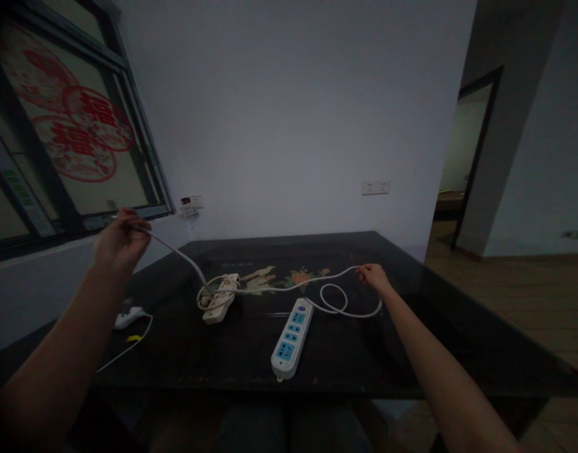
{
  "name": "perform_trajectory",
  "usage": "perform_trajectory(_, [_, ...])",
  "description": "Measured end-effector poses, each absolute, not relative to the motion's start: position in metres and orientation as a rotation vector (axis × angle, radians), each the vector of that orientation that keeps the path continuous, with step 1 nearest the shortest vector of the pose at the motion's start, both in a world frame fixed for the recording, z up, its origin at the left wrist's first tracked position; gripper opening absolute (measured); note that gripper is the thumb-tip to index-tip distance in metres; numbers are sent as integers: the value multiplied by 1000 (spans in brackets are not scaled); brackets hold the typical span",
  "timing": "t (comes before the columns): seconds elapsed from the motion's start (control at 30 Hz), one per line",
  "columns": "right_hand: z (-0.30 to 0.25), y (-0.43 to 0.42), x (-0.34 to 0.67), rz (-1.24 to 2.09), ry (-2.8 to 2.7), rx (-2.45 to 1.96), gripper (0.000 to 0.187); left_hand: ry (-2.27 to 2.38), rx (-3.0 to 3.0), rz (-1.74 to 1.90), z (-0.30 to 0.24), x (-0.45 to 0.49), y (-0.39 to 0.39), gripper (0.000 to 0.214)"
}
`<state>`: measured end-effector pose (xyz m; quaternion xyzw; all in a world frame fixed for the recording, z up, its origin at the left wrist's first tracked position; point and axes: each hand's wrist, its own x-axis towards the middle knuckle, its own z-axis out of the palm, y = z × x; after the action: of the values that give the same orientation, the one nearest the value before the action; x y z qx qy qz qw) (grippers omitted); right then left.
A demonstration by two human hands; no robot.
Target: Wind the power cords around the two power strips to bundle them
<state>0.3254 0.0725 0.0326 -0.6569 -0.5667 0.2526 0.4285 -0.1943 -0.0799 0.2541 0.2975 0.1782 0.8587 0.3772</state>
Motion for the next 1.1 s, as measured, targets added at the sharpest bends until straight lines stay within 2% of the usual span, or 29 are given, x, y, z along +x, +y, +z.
perform_trajectory(0.13, [23,63,315,548,-1651,-1883,22,455,782,2121,251,-171,-71,33])
perform_trajectory(0.27, [25,41,299,328,-1812,-1955,15,560,905,2000,252,-153,-69,27])
perform_trajectory(0.4, [55,21,259,144,-1993,-1752,21,667,1101,1753,260,-129,-73,27])
perform_trajectory(0.53, [93,-14,197,206,-2242,-1316,28,703,1270,1566,271,-95,-81,25])
perform_trajectory(0.6, [103,-39,167,369,-2360,-867,37,703,1340,1473,273,-78,-83,23])
perform_trajectory(0.63, [104,-51,154,449,-2398,-729,48,692,1367,1432,274,-71,-83,22])
perform_trajectory(0.73, [93,-76,124,616,-2499,-562,76,632,1423,1347,271,-56,-77,30])
perform_trajectory(0.8, [78,-83,109,714,-2518,-550,83,600,1450,1317,267,-50,-70,37])
perform_trajectory(0.9, [62,-84,90,860,-2394,-511,78,616,1492,1289,260,-43,-57,43])
perform_trajectory(0.97, [59,-84,78,956,-2247,-441,64,664,1531,1273,257,-39,-48,43])
perform_trajectory(1.03, [61,-86,69,1069,-2159,-363,42,727,1592,1264,255,-37,-40,42])
perform_trajectory(1.1, [64,-91,66,1198,-2104,-319,38,836,1683,1257,255,-38,-32,38])
